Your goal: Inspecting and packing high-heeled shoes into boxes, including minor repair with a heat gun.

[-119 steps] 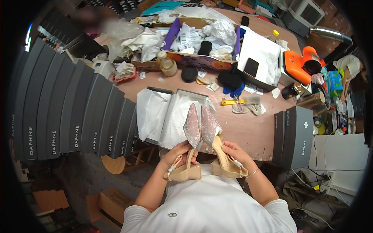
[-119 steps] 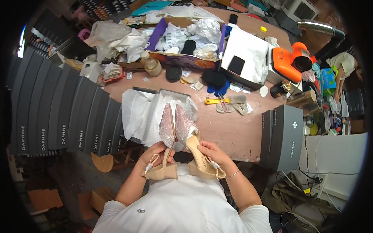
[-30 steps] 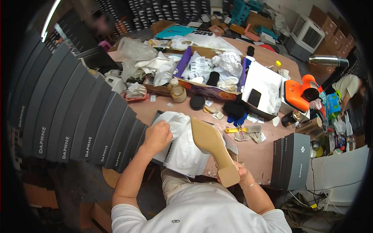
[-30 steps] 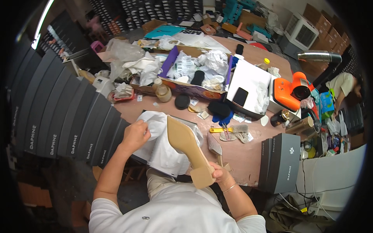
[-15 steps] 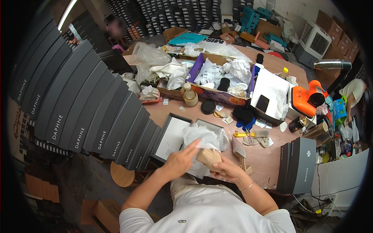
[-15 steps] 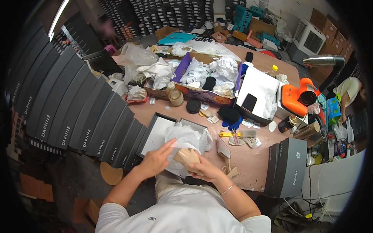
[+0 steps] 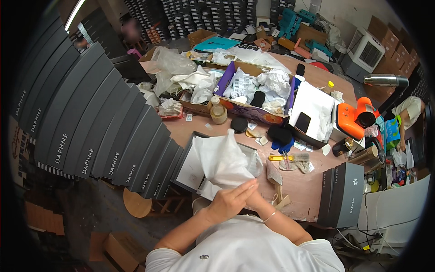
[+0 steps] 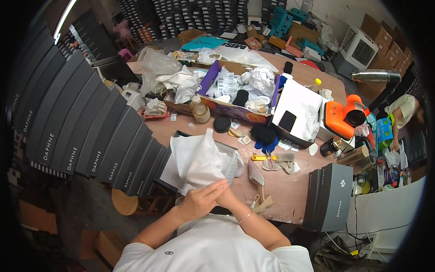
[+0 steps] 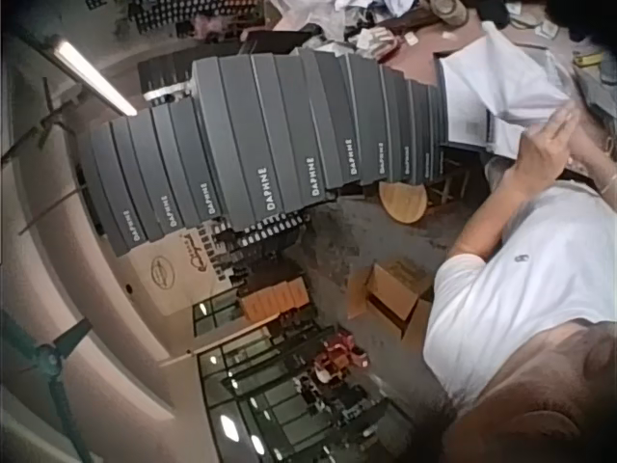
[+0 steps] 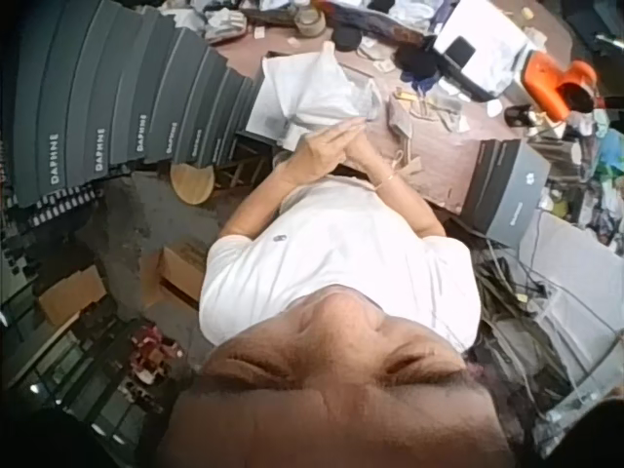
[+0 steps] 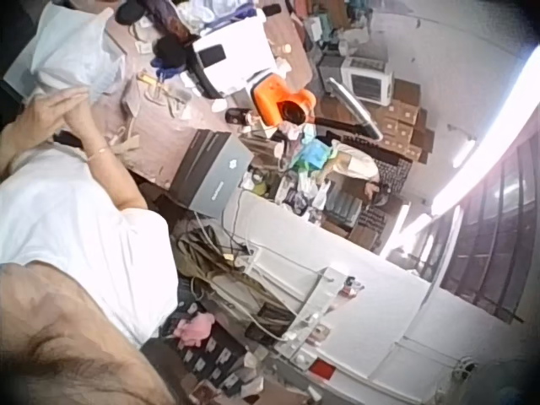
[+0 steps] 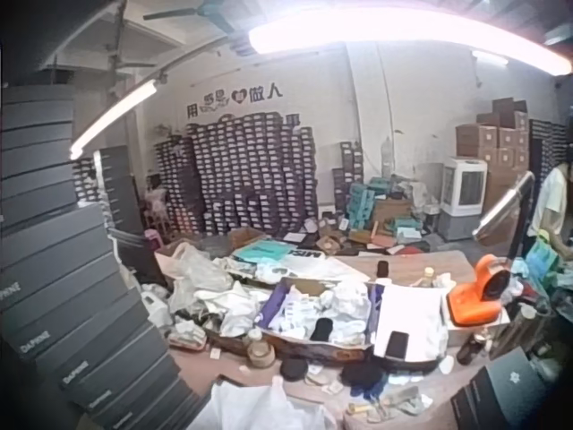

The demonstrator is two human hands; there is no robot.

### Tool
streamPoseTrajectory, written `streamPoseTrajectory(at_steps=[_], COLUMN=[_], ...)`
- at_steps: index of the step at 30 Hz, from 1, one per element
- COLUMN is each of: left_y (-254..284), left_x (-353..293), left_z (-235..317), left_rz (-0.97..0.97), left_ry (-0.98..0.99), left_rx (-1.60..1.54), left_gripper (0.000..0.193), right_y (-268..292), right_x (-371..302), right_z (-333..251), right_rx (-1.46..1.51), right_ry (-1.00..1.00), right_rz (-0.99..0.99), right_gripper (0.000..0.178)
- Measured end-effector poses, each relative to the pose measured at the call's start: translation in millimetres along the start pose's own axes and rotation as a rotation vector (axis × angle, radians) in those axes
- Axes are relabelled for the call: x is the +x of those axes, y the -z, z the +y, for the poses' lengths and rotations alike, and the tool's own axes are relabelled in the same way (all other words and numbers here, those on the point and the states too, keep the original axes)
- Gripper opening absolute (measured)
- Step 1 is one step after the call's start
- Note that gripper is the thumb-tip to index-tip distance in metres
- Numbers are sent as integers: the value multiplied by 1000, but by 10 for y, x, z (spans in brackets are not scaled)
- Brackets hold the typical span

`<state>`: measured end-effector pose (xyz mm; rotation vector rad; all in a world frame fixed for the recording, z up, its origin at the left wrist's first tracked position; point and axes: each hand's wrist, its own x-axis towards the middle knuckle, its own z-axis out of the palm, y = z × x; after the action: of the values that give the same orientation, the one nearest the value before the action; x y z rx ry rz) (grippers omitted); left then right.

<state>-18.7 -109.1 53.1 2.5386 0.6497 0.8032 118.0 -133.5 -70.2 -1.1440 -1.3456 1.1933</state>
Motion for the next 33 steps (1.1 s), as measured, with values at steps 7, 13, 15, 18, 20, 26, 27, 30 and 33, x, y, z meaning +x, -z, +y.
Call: streamPoseTrajectory(at_steps=[7,13,15,18,20,26,27,30,33], left_y=[129,26,104,34,150,-251,-249,-266,-363], left_x=[-735,-864,-611,-496,-396,-521,-456,-347,-215], left_z=[-1011,-1507,-1165,-581,-76,2,-49,-103,-57], left_rz=[744,850,874,594,322,379,422,427,408], left_ry=[1049,1046,961,666,505,307,301,384,229], left_rx=[-802,-1133,-1040,-571,-39,172,148,2,-63], left_gripper=[70,24,19,37,49,35,18,9,7], right_y=[400,499,447,136,11,-41,-50,-125,0], right_x=[-41,-167,-229,-188,-93,63,93,117,206], right_z=[-490,-548,-566,-589,-634,-476,-438,-317,-189], right_rx=[147,87,-102,-117,79,-11,-22,-82,-52], right_ry=[-229,-240,-136,-1,-92,27,77,131,-95], right_rz=[-361,-355,-362,-175,-33,79,104,167,-79], right_gripper=[49,51,50,55,58,55,54,53,46])
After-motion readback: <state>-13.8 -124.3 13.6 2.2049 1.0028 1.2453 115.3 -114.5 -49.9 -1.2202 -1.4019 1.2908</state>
